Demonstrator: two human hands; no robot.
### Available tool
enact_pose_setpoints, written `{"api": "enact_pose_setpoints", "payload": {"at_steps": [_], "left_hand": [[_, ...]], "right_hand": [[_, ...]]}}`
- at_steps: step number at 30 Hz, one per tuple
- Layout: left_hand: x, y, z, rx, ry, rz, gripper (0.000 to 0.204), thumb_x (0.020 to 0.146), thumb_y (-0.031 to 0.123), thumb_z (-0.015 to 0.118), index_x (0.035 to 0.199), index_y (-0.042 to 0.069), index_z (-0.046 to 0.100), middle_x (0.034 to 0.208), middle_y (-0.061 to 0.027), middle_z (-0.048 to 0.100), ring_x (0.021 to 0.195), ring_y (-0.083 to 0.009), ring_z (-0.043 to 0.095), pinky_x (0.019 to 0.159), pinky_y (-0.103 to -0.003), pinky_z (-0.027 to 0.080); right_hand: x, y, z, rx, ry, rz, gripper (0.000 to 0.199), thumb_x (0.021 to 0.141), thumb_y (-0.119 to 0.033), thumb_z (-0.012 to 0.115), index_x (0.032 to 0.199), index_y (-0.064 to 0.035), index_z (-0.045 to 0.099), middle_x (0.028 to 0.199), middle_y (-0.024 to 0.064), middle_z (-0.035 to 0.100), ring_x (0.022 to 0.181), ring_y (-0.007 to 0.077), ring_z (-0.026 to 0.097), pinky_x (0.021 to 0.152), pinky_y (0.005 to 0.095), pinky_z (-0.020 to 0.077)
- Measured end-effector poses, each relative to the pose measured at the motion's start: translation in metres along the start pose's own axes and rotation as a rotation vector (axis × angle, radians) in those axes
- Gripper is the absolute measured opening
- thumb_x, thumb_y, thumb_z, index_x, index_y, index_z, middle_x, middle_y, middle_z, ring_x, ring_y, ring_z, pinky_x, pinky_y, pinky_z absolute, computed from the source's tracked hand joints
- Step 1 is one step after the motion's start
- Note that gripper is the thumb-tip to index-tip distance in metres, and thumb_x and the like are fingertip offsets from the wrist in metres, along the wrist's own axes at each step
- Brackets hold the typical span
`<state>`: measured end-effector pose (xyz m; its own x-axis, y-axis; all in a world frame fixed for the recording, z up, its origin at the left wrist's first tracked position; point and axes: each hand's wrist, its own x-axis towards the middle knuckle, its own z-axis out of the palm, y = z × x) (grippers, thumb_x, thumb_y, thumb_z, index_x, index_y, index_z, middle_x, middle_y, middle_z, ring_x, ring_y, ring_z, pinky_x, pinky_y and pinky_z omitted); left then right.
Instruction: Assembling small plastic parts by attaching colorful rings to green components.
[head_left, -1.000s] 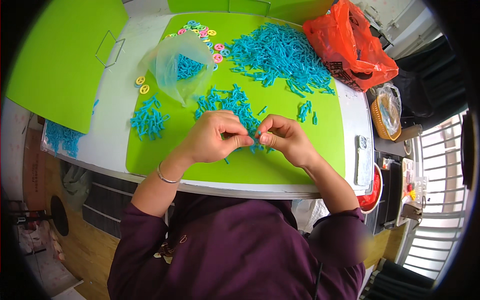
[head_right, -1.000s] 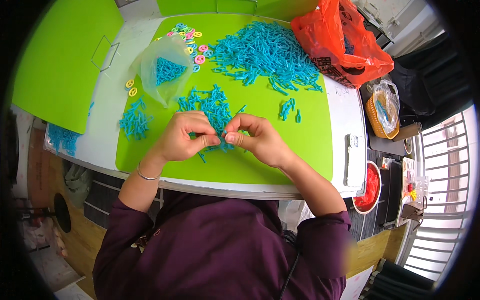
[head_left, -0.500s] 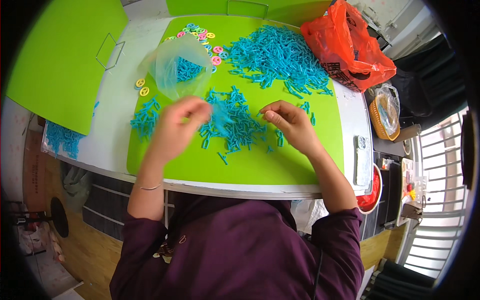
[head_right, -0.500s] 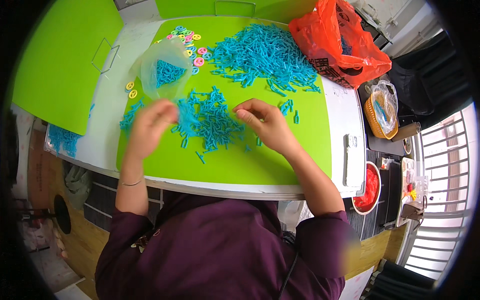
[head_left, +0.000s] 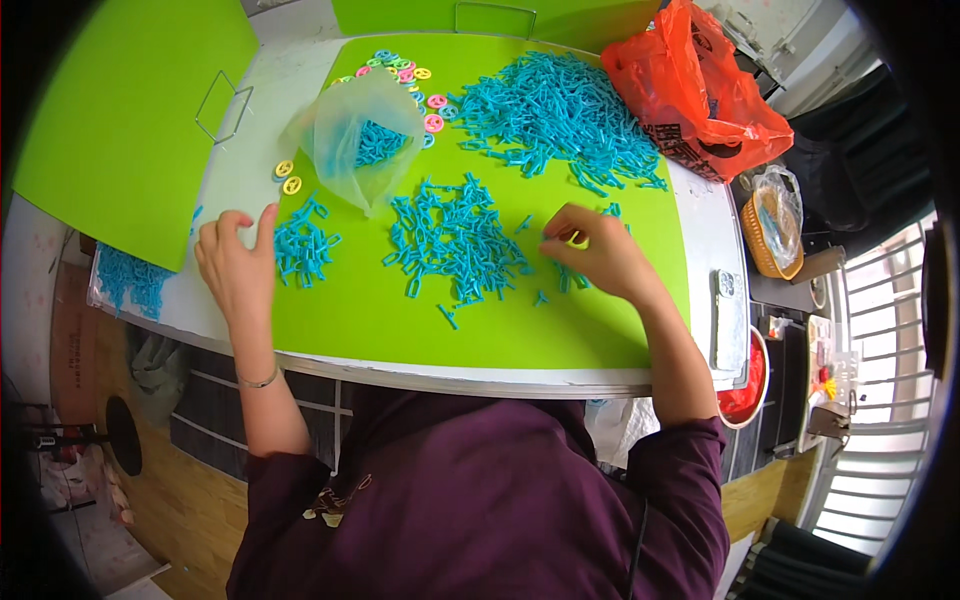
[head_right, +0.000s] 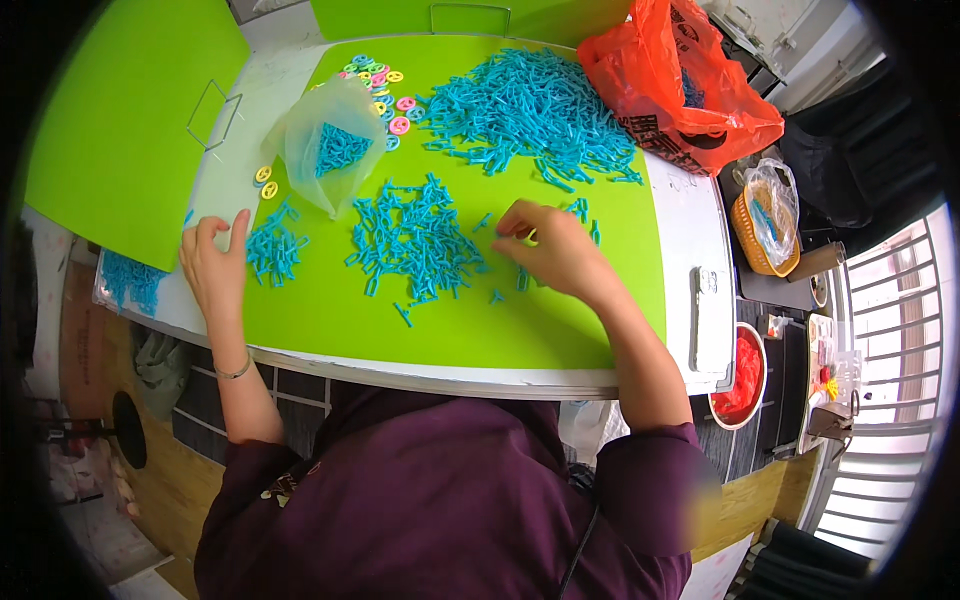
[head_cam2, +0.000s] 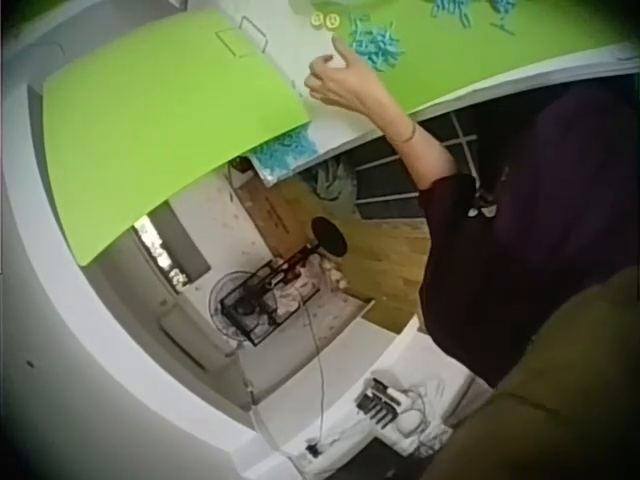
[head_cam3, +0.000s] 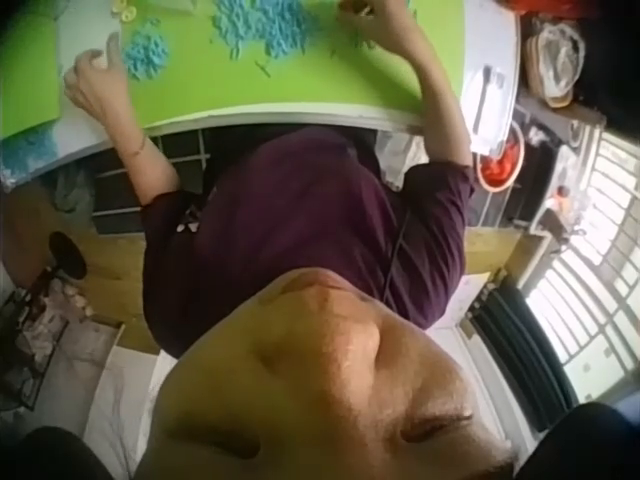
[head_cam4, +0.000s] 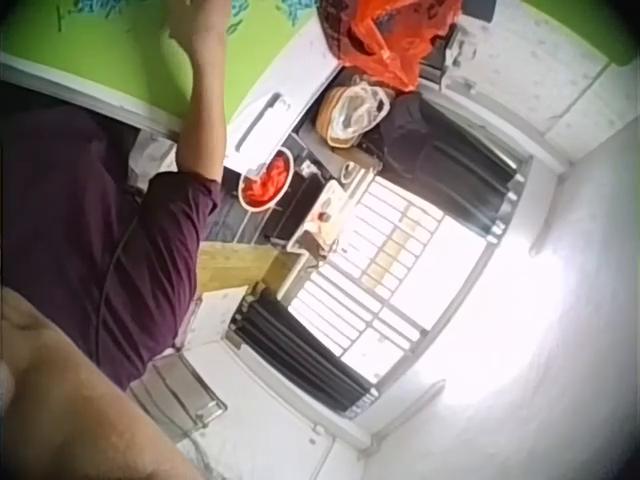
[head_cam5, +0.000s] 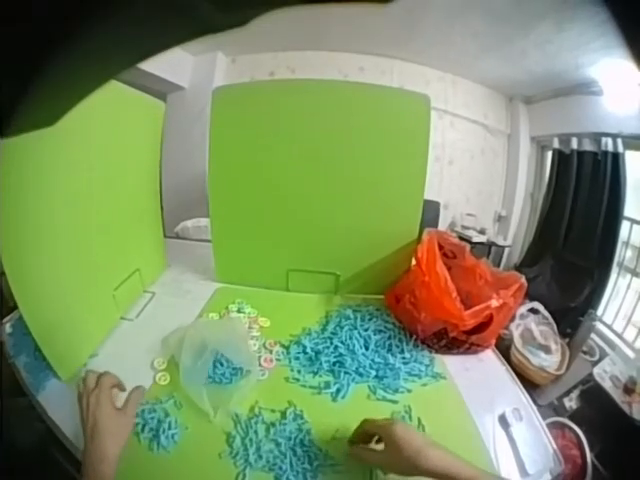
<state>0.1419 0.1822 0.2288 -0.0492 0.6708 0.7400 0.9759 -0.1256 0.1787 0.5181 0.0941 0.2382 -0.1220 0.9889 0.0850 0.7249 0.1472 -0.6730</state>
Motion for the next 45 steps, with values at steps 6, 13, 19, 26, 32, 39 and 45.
{"api": "enact_pose_setpoints", "payload": {"at_steps": [6,13,19,26,32,39,45], "left_hand": [[-0.006,0.087,-0.004,-0.599,-0.281,0.325,0.018,0.075,0.021,0.071,0.077,0.006,0.061,0.08,-0.0097,0.056,0.083,-0.0291,0.052,0.075,-0.037,0.042],[-0.026,0.158,-0.005,-0.771,-0.53,0.602,0.018,0.078,0.024,0.068,0.078,0.006,0.064,0.084,-0.0088,0.055,0.084,-0.0268,0.052,0.076,-0.036,0.043],[-0.026,0.164,-0.006,-0.794,-0.537,0.591,0.018,0.077,0.022,0.069,0.08,0.005,0.064,0.082,-0.0074,0.055,0.084,-0.0249,0.053,0.077,-0.035,0.044],[-0.028,0.169,-0.013,-0.922,-0.541,0.524,0.019,0.076,0.019,0.07,0.089,0.006,0.067,0.088,-0.0069,0.059,0.087,-0.0254,0.056,0.077,-0.034,0.045],[-0.035,0.167,0.005,-1.299,-0.618,0.469,0.025,0.079,0.015,0.068,0.103,0.007,0.064,0.097,-0.007,0.062,0.083,-0.0181,0.061,0.072,-0.03,0.049],[-0.022,0.15,0.016,-1.84,-1.072,-0.522,0.023,0.097,0.02,0.043,0.107,0.002,0.053,0.101,-0.0084,0.06,0.081,-0.0154,0.062,0.07,-0.027,0.054],[-0.022,0.144,0.019,-2.029,-1.222,-0.747,0.026,0.095,0.017,0.045,0.115,0.0,0.05,0.099,-0.0084,0.058,0.088,-0.0192,0.062,0.08,-0.033,0.053]], "right_hand": [[-0.001,0.007,-0.027,0.13,0.131,0.157,0.02,0.082,-0.01,0.061,0.1,-0.0018,0.058,0.073,0.0025,0.057,0.067,0.0087,0.053,0.063,0.0255,0.0446],[-0.008,0.006,-0.026,-0.123,-0.063,0.108,0.026,0.081,-0.017,0.062,0.105,-0.007,0.06,0.073,0.0079,0.06,0.067,0.0184,0.058,0.065,0.0305,0.0459],[-0.009,0.005,-0.03,-0.215,-0.293,0.176,0.035,0.075,-0.02,0.067,0.107,-0.0072,0.06,0.081,0.0125,0.065,0.073,0.0268,0.062,0.067,0.0344,0.048],[-0.003,-0.002,-0.02,0.439,-0.146,0.217,0.02,0.083,-0.014,0.062,0.099,-0.0028,0.059,0.077,0.0032,0.062,0.069,0.0129,0.06,0.064,0.0245,0.0472],[-0.003,-0.006,-0.001,1.121,-0.135,0.364,0.025,0.087,-0.021,0.062,0.101,-0.0007,0.059,0.079,0.0053,0.063,0.07,0.011,0.06,0.064,0.023,0.0481],[-0.024,-0.026,-0.021,-0.536,-0.163,0.278,0.033,0.079,-0.037,0.067,0.087,-0.0048,0.064,0.073,0.0096,0.065,0.062,0.023,0.063,0.06,0.0332,0.0482],[-0.026,-0.013,-0.006,-0.463,-0.191,0.221,0.028,0.072,-0.031,0.069,0.079,-0.0049,0.061,0.074,0.011,0.065,0.069,0.0262,0.063,0.064,0.0369,0.0483]]}}
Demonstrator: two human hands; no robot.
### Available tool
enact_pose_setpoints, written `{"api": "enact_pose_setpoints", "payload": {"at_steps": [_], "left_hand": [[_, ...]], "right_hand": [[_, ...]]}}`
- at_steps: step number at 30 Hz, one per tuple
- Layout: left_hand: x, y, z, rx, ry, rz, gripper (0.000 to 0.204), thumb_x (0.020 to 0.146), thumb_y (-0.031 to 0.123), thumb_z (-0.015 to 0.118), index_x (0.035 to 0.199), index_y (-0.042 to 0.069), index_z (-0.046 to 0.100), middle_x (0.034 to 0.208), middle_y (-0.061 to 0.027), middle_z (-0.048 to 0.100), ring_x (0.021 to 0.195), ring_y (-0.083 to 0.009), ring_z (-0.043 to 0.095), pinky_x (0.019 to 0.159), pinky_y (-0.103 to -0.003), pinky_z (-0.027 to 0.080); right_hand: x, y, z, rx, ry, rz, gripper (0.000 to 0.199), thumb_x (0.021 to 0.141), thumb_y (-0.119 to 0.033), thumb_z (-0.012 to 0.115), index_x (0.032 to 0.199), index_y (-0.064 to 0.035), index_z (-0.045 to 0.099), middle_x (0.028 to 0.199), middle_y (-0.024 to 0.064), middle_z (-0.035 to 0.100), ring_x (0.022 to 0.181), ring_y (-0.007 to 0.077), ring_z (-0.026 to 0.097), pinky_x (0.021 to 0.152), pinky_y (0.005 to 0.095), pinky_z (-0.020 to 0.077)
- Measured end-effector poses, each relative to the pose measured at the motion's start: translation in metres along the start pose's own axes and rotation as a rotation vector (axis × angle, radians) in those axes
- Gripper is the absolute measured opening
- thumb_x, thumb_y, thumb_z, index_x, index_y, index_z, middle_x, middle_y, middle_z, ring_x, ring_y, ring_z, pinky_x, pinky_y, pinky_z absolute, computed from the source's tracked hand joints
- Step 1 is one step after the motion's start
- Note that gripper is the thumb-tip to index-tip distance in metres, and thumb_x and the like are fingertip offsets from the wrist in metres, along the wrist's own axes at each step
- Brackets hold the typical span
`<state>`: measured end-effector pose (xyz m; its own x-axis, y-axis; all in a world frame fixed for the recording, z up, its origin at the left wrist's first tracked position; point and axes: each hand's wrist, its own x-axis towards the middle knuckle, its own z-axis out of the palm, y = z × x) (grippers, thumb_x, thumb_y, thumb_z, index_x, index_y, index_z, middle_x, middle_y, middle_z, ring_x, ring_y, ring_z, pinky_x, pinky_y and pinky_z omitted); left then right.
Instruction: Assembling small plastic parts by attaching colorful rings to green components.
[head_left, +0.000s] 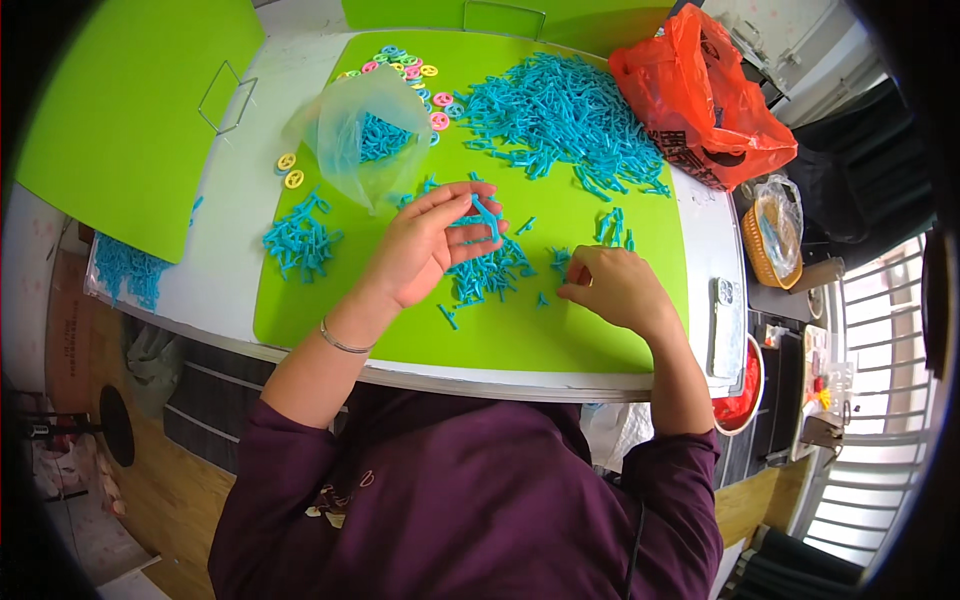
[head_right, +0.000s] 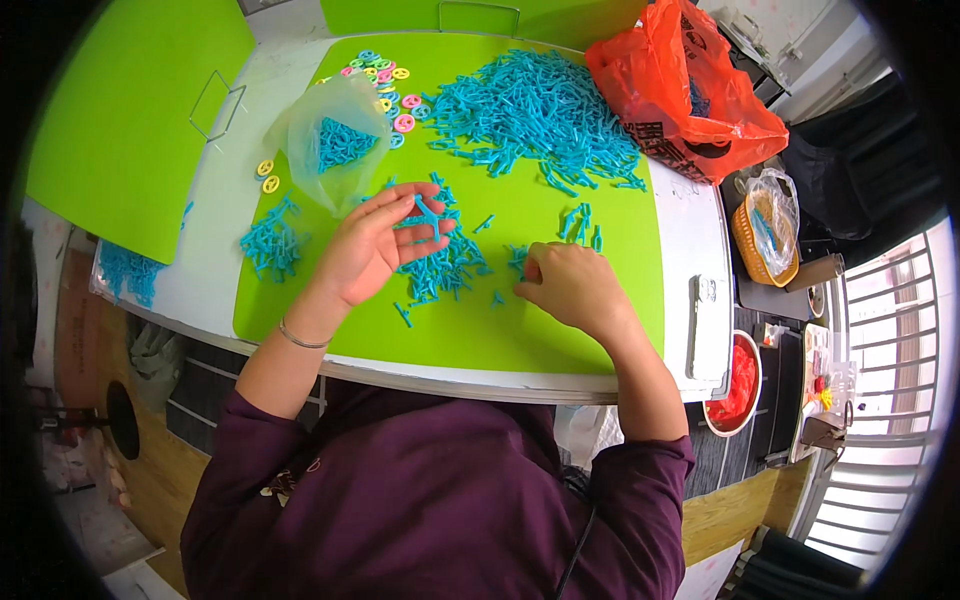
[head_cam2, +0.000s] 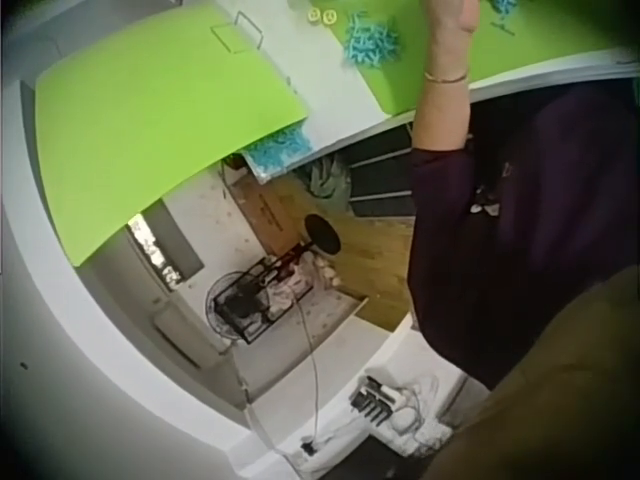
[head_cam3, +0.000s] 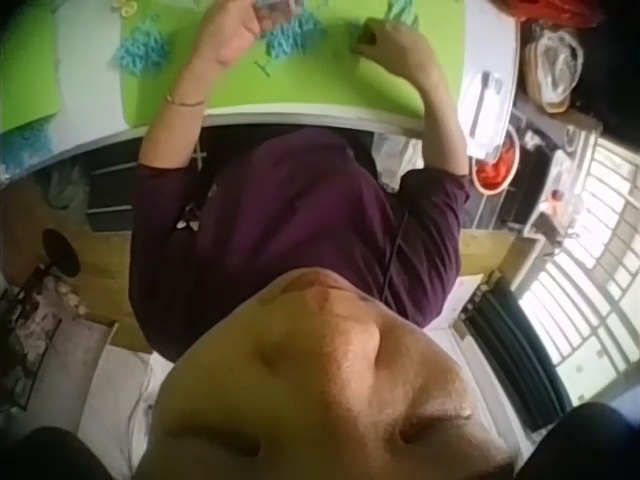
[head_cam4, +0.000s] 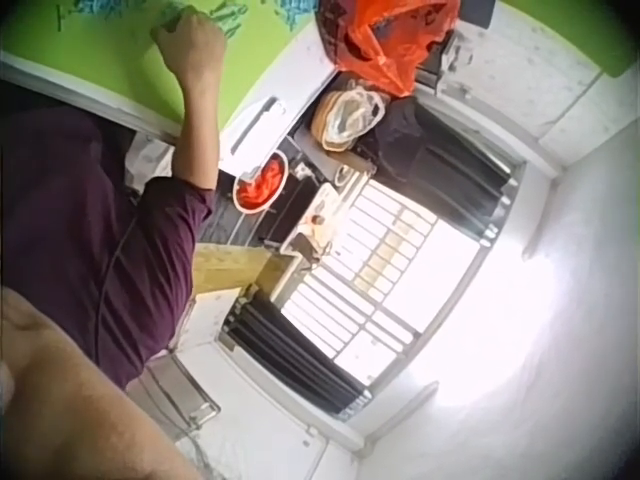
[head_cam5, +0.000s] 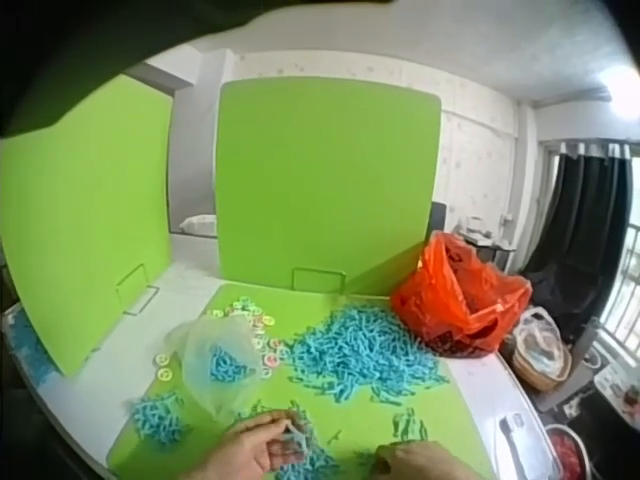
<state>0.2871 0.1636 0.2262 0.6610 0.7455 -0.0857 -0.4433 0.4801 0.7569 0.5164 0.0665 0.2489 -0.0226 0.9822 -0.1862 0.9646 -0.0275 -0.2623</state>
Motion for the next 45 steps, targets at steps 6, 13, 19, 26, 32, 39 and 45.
{"api": "enact_pose_setpoints", "payload": {"at_steps": [6,13,19,26,32,39,45], "left_hand": [[-0.001,-0.012,-0.005,-0.083,-0.042,-0.142,0.03,0.094,0.017,0.047,0.12,0.003,0.049,0.094,-0.0059,0.057,0.094,-0.02,0.061,0.084,-0.033,0.052],[-0.007,-0.02,0.014,0.022,0.003,-0.074,0.026,0.094,0.015,0.049,0.117,0.004,0.051,0.1,-0.0059,0.057,0.092,-0.0161,0.06,0.084,-0.031,0.052],[-0.006,-0.023,0.01,0.028,-0.034,-0.057,0.025,0.094,0.014,0.048,0.117,0.003,0.051,0.1,-0.0036,0.058,0.093,-0.0129,0.059,0.085,-0.03,0.052],[-0.009,-0.029,0.017,0.343,-0.027,0.17,0.028,0.092,0.009,0.051,0.12,0.002,0.05,0.091,-0.0055,0.063,0.082,-0.0103,0.061,0.074,-0.024,0.051],[-0.015,-0.03,0.02,0.682,-0.039,0.379,0.044,0.091,0.003,0.052,0.132,0.002,0.038,0.088,-0.0076,0.065,0.079,-0.0089,0.059,0.072,-0.02,0.046],[-0.007,-0.013,0.01,0.181,0.014,0.175,0.047,0.089,0.007,0.053,0.132,0.002,0.036,0.09,-0.0099,0.063,0.082,-0.0158,0.062,0.076,-0.029,0.051],[-0.01,0.018,-0.001,-0.073,0.016,0.112,0.049,0.088,0.008,0.052,0.133,0.011,0.034,0.092,-0.007,0.057,0.081,-0.0261,0.066,0.075,-0.037,0.056]], "right_hand": [[0.001,-0.008,-0.009,0.189,0.165,-0.03,0.019,0.073,-0.017,0.068,0.084,-0.0035,0.062,0.076,0.0099,0.064,0.071,0.0223,0.062,0.065,0.0325,0.049],[0.0,-0.037,0.004,0.606,0.555,-0.284,0.02,0.074,0.002,0.068,0.093,-0.0027,0.067,0.079,0.0062,0.061,0.071,0.0139,0.058,0.063,0.0255,0.0477],[0.002,-0.041,0.011,0.424,0.716,-0.424,0.02,0.071,0.003,0.071,0.09,-0.0036,0.069,0.078,0.0065,0.061,0.069,0.0163,0.059,0.06,0.0266,0.0468],[-0.002,-0.047,0.012,0.184,0.805,-0.53,0.019,0.071,0.004,0.07,0.089,-0.0036,0.068,0.076,0.0065,0.061,0.066,0.0186,0.059,0.059,0.0282,0.0458],[0.004,-0.04,0.014,1.35,0.145,-0.041,0.012,0.082,-0.005,0.064,0.091,0.002,0.062,0.083,0.0053,0.064,0.071,0.0112,0.059,0.065,0.0242,0.0489],[0.023,-0.025,0.018,1.269,0.257,-0.147,0.015,0.085,-0.009,0.062,0.094,0.0026,0.062,0.083,0.0062,0.064,0.072,0.0095,0.058,0.067,0.0226,0.047],[0.058,0.014,0.025,0.253,0.635,-0.317,0.026,0.077,-0.009,0.066,0.104,-0.0111,0.067,0.097,0.0128,0.058,0.092,0.0266,0.055,0.08,0.0337,0.0452]]}}
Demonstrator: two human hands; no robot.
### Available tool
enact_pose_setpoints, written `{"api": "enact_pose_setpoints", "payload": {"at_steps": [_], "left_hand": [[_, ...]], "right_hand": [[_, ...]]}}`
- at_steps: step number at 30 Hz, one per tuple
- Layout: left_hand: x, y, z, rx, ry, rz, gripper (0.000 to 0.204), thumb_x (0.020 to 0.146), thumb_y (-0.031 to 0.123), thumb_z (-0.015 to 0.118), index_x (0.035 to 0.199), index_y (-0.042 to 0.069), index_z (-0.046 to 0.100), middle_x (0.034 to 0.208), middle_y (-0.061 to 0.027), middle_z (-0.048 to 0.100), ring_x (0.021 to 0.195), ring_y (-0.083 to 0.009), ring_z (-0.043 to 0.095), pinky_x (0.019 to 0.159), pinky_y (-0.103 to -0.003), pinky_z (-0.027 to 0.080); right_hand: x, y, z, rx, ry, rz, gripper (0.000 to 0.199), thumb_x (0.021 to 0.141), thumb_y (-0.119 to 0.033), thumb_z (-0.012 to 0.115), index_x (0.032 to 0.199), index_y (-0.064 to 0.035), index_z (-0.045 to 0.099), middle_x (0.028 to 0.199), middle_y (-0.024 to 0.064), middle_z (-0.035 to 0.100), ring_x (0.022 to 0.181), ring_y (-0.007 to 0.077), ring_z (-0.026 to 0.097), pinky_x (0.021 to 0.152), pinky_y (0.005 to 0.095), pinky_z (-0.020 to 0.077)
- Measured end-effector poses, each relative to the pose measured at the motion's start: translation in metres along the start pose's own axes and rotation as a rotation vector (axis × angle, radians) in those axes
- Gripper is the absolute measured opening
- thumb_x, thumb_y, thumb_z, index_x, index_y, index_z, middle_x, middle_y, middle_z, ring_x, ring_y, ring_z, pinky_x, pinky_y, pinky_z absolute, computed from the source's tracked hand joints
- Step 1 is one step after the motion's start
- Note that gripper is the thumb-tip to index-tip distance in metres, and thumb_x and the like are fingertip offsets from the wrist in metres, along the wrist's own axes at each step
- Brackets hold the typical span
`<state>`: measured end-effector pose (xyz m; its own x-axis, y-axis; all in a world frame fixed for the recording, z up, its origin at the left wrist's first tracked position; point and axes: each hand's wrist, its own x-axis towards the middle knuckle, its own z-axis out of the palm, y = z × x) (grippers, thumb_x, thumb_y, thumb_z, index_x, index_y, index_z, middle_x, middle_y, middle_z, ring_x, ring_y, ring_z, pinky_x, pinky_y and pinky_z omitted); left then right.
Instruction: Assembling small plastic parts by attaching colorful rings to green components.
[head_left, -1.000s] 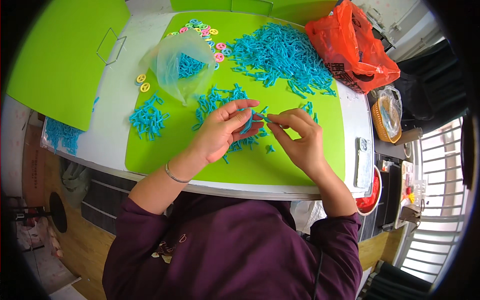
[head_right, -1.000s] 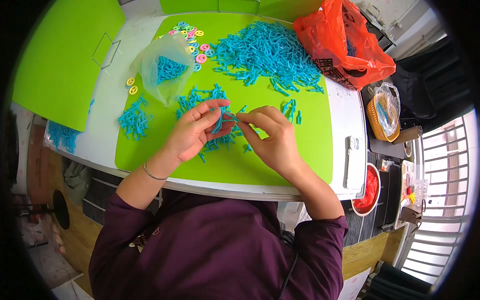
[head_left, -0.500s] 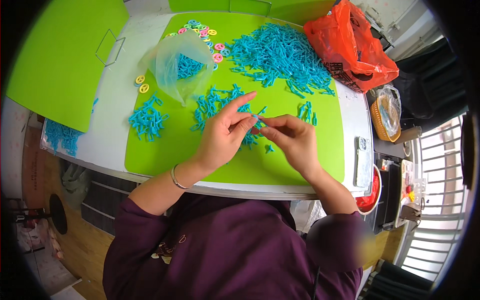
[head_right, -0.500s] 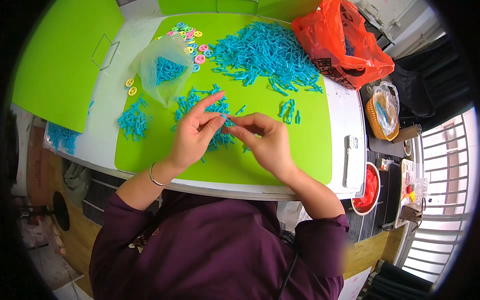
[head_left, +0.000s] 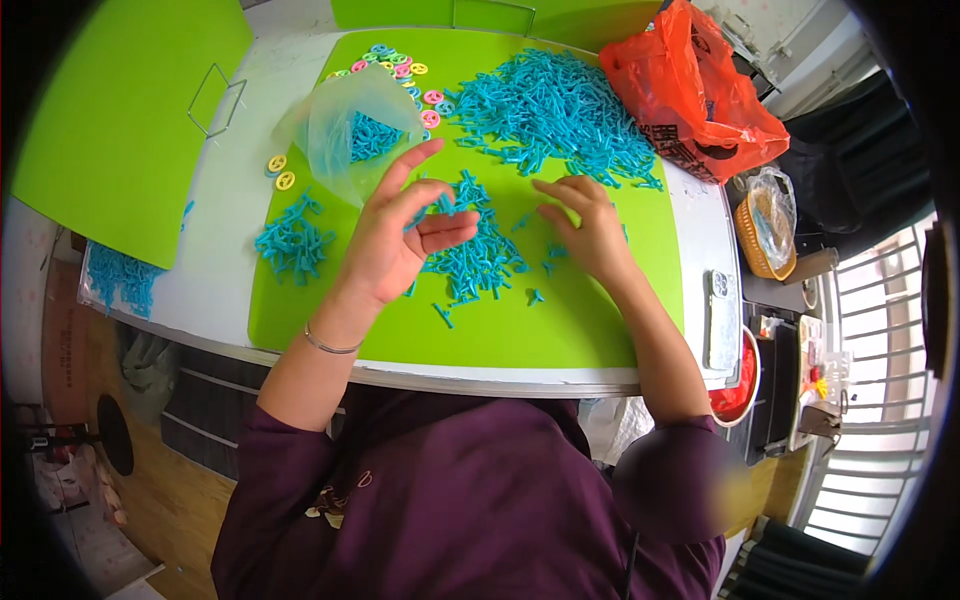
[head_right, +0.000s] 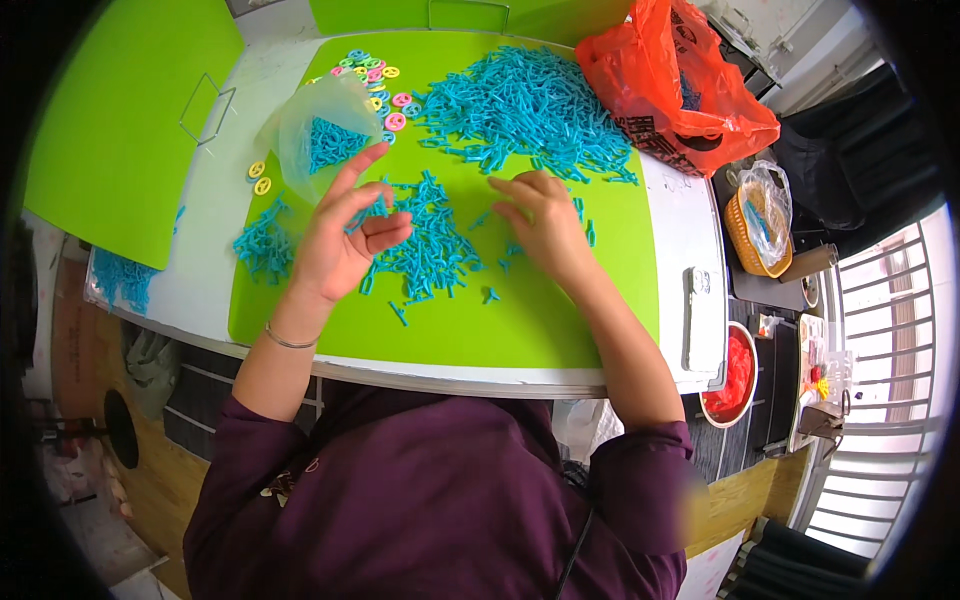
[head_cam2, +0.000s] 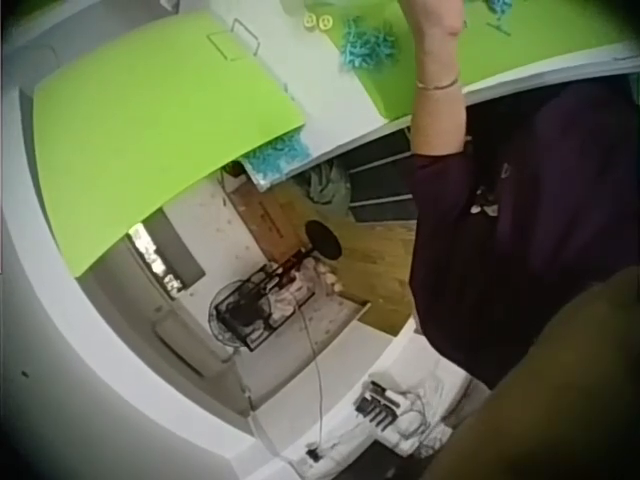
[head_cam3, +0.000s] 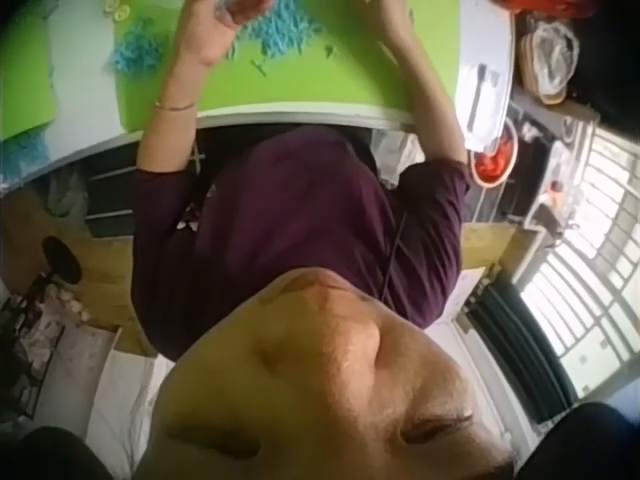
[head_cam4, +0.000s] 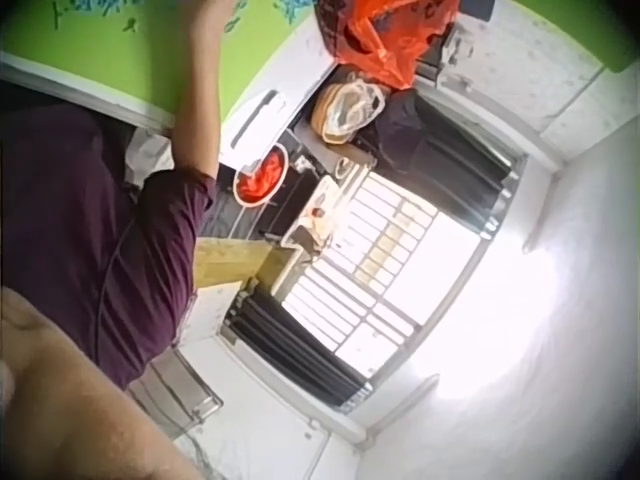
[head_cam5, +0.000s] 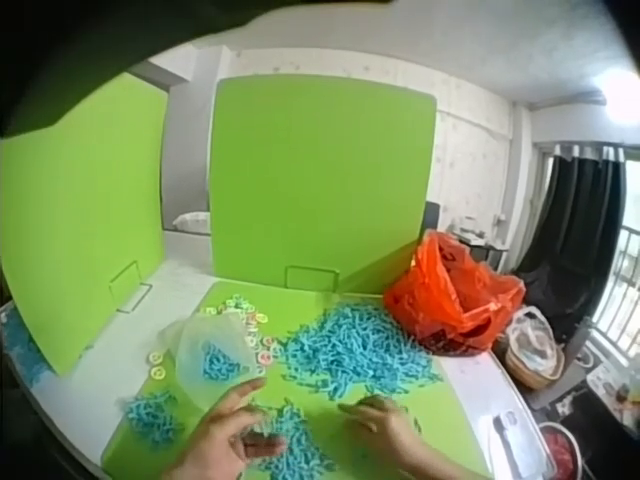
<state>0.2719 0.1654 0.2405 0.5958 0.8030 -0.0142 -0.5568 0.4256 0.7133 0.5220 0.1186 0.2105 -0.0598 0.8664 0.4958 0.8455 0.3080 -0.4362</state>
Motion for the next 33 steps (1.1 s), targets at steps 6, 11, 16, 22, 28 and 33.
{"api": "enact_pose_setpoints", "payload": {"at_steps": [6,11,16,22,28,33], "left_hand": [[0.005,-0.012,-0.006,-0.008,-0.026,-0.153,0.053,0.082,0.005,0.064,0.128,0.008,0.039,0.092,-0.0076,0.06,0.081,-0.0198,0.064,0.076,-0.032,0.055],[0.008,-0.019,-0.009,0.058,0.022,-0.214,0.053,0.08,0.004,0.066,0.128,0.007,0.041,0.092,-0.0083,0.061,0.08,-0.0167,0.063,0.075,-0.029,0.053],[0.003,-0.029,0.002,0.427,-0.026,-0.057,0.052,0.082,0.004,0.063,0.131,0.006,0.042,0.09,-0.0054,0.061,0.079,-0.0117,0.061,0.074,-0.025,0.051],[0.006,-0.039,-0.003,0.718,-0.097,0.129,0.027,0.085,0.004,0.061,0.112,0.002,0.06,0.094,-0.002,0.062,0.082,-0.0085,0.058,0.079,-0.022,0.048],[0.004,-0.038,-0.001,0.749,-0.131,0.083,0.021,0.085,0.005,0.061,0.105,-0.001,0.061,0.095,-0.003,0.063,0.085,-0.0086,0.059,0.08,-0.023,0.048],[0.003,-0.038,0.001,0.487,-0.093,-0.138,0.02,0.088,0.009,0.057,0.106,0.0,0.059,0.092,-0.003,0.062,0.083,-0.0098,0.06,0.079,-0.027,0.051]], "right_hand": [[-0.003,-0.005,0.0,-0.163,-0.131,-0.213,0.026,0.073,-0.007,0.068,0.099,-0.0099,0.069,0.091,0.0091,0.058,0.091,0.0246,0.054,0.081,0.0331,0.0442],[-0.006,-0.017,-0.005,0.122,-0.233,0.115,0.026,0.078,-0.007,0.065,0.104,-0.0085,0.067,0.082,0.0081,0.058,0.08,0.021,0.056,0.071,0.0306,0.0447],[-0.009,-0.033,-0.012,0.287,-0.247,0.203,0.029,0.083,-0.005,0.06,0.112,-0.0066,0.063,0.079,0.0096,0.057,0.07,0.0183,0.056,0.063,0.029,0.0442],[-0.015,-0.049,-0.012,0.165,-0.109,-0.056,0.035,0.084,-0.003,0.057,0.119,-0.0068,0.058,0.077,0.0113,0.058,0.066,0.023,0.055,0.064,0.032,0.0447],[-0.015,-0.054,-0.013,0.23,-0.129,-0.055,0.036,0.083,-0.001,0.059,0.118,-0.0056,0.058,0.085,0.0117,0.063,0.071,0.0207,0.058,0.065,0.03,0.0477],[-0.018,-0.054,-0.009,0.798,-0.243,0.429,0.026,0.087,-0.004,0.058,0.113,-0.0017,0.061,0.085,0.0036,0.064,0.077,0.0086,0.056,0.07,0.0257,0.0471]]}}
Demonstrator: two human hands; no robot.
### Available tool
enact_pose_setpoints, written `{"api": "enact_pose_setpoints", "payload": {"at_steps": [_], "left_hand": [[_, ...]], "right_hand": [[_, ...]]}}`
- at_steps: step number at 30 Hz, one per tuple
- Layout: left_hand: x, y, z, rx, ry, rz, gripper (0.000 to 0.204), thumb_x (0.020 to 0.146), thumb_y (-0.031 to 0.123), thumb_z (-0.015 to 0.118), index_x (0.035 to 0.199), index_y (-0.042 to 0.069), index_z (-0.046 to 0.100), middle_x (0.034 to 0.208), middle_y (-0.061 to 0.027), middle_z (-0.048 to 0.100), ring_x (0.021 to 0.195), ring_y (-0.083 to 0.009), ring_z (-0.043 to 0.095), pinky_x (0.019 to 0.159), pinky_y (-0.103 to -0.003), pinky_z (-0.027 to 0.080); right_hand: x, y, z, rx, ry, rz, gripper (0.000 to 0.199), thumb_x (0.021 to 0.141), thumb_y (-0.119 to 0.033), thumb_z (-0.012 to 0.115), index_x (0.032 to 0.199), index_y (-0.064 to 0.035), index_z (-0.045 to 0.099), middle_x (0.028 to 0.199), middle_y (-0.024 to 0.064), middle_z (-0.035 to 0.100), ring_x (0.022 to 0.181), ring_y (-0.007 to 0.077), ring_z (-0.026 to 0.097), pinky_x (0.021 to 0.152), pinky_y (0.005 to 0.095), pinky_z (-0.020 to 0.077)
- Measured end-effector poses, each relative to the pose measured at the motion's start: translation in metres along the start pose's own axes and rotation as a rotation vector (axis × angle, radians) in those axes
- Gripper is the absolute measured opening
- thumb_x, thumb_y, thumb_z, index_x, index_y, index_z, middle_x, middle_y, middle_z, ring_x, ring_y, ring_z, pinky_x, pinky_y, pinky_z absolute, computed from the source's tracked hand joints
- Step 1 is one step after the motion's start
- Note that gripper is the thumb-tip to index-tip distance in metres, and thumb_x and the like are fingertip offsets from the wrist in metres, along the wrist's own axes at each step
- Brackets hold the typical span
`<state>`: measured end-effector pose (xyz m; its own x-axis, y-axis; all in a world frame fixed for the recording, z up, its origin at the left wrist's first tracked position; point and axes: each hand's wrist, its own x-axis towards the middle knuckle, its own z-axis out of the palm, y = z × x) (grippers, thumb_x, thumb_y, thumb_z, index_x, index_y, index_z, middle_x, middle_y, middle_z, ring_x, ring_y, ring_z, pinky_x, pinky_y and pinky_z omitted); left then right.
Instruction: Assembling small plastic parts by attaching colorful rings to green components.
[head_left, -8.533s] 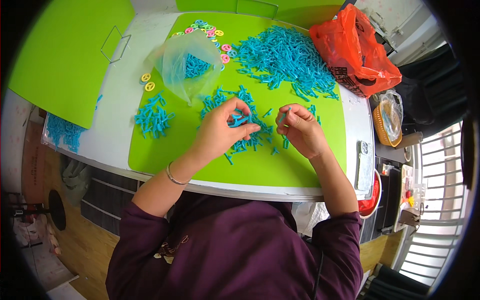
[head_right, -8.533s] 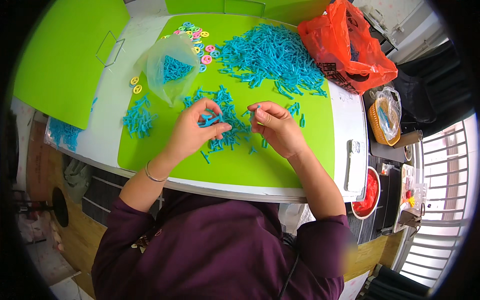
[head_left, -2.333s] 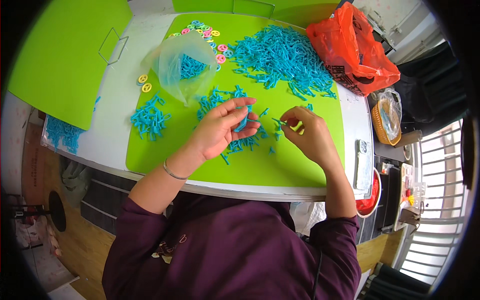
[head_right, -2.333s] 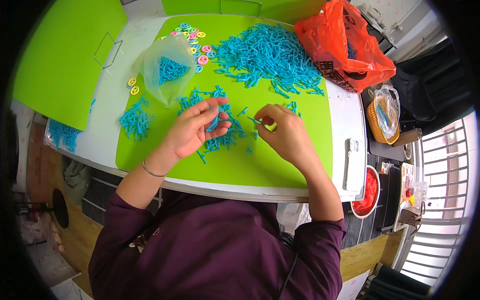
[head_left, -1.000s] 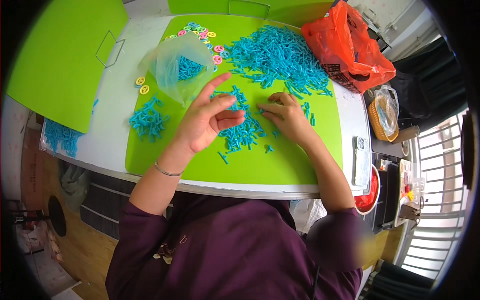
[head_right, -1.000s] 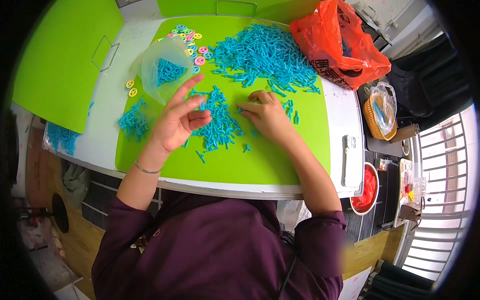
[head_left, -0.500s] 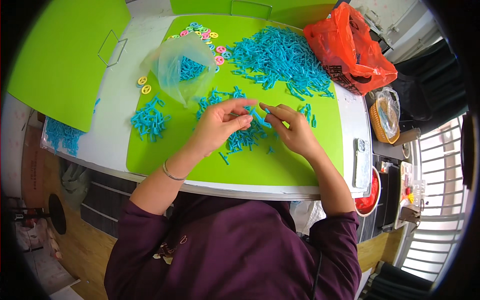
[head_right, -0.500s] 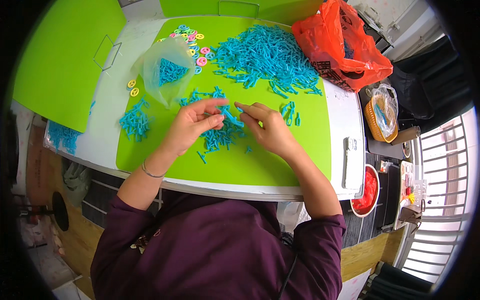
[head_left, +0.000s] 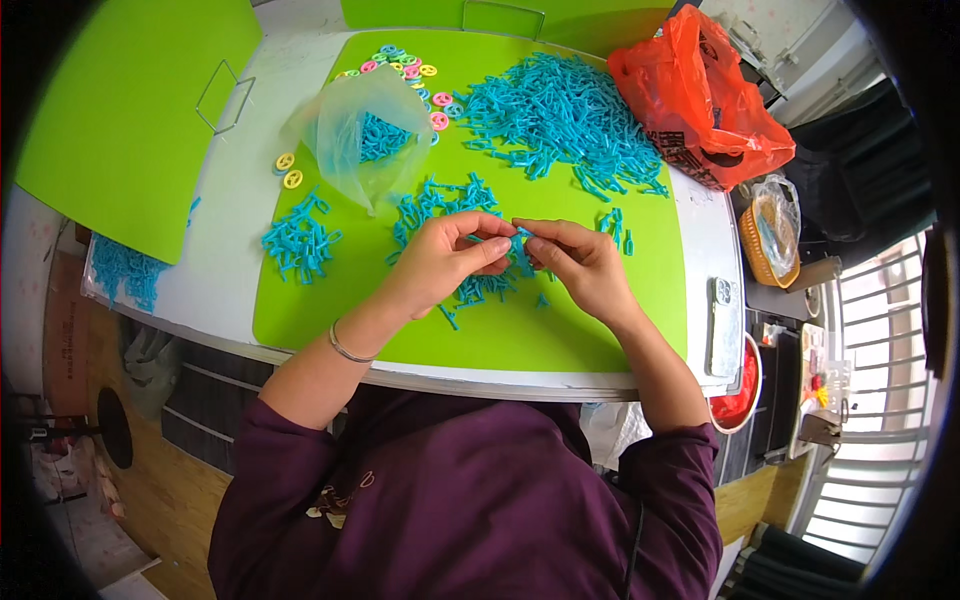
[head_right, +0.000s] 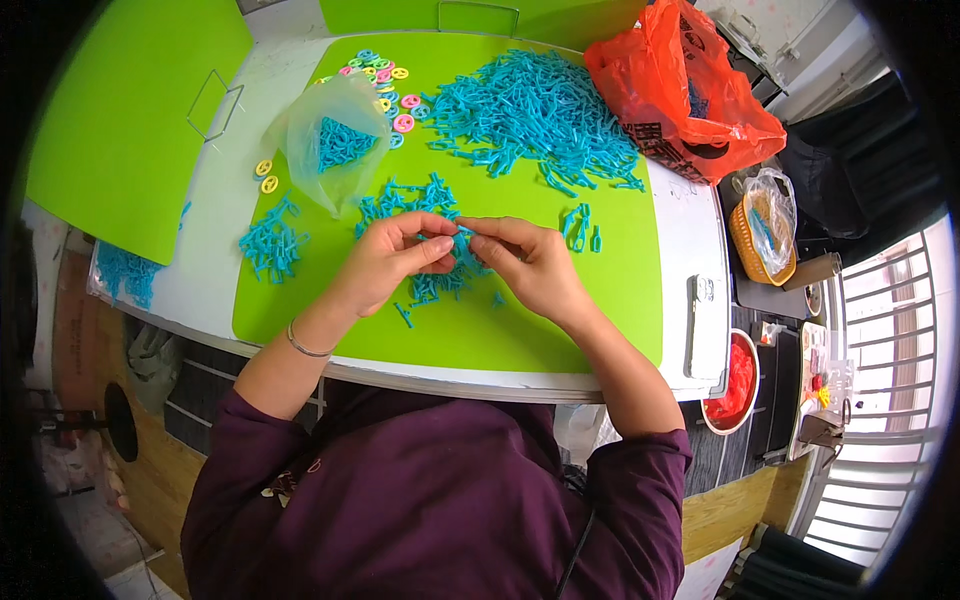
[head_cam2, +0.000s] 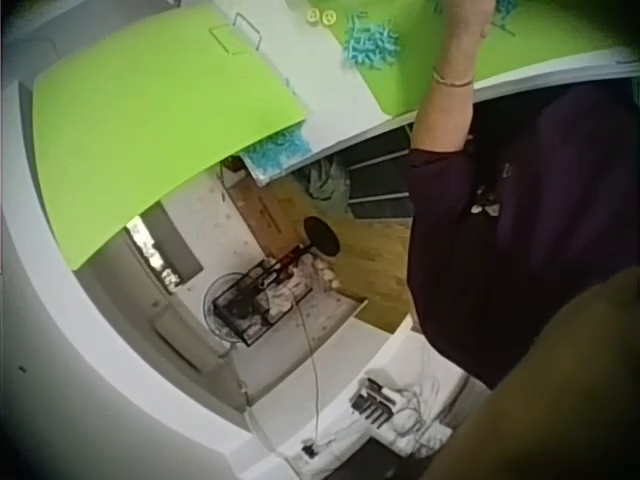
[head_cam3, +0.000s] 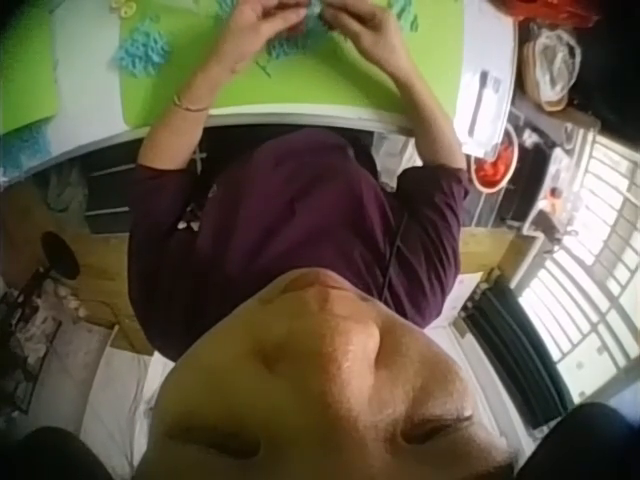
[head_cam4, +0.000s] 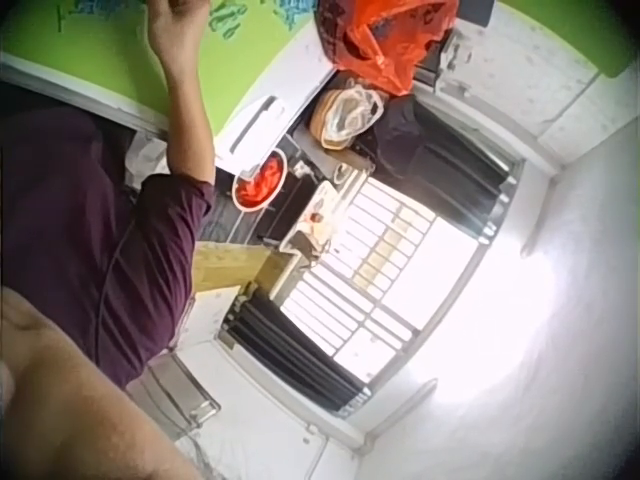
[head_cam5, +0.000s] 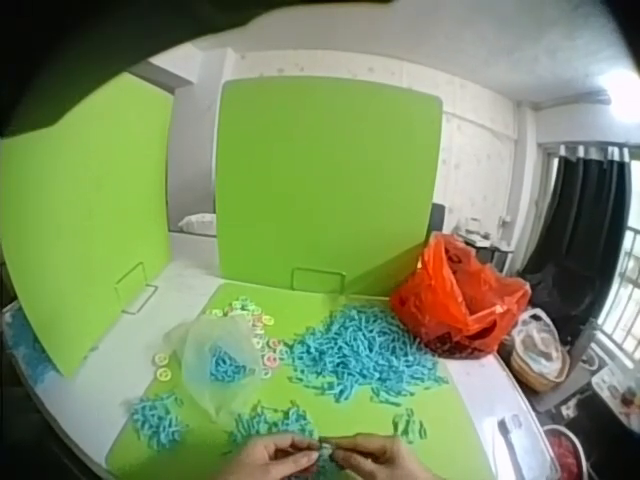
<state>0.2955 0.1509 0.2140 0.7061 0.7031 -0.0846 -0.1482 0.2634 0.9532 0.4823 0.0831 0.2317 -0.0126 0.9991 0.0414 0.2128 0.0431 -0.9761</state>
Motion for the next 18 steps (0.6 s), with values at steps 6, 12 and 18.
{"api": "enact_pose_setpoints", "payload": {"at_steps": [6,12,18], "left_hand": [[0.0,0.0,-0.003,-0.145,-0.046,-0.042,0.02,0.088,0.011,0.059,0.106,0.002,0.058,0.09,-0.0011,0.06,0.082,-0.0095,0.059,0.078,-0.026,0.05],[0.001,-0.002,-0.004,-0.104,-0.054,-0.056,0.019,0.088,0.011,0.059,0.106,0.004,0.059,0.09,-0.0007,0.06,0.081,-0.0092,0.059,0.077,-0.025,0.05],[-0.002,0.005,-0.003,-0.04,-0.05,-0.069,0.019,0.087,0.011,0.06,0.105,0.004,0.06,0.086,-0.0005,0.062,0.078,-0.0083,0.059,0.075,-0.024,0.05]], "right_hand": [[0.004,0.005,-0.009,0.138,-0.035,-0.022,0.023,0.086,-0.003,0.059,0.109,-0.0007,0.062,0.089,0.0034,0.063,0.079,0.0091,0.056,0.073,0.0235,0.0453],[0.004,0.006,-0.006,0.265,0.034,-0.036,0.016,0.084,0.0,0.059,0.1,0.0001,0.065,0.092,0.0047,0.063,0.084,0.009,0.056,0.075,0.0242,0.0454],[0.005,0.006,-0.022,0.167,0.011,-0.037,0.014,0.087,-0.003,0.058,0.097,-0.0009,0.067,0.089,0.0047,0.063,0.08,0.0095,0.058,0.075,0.0238,0.0468]]}}
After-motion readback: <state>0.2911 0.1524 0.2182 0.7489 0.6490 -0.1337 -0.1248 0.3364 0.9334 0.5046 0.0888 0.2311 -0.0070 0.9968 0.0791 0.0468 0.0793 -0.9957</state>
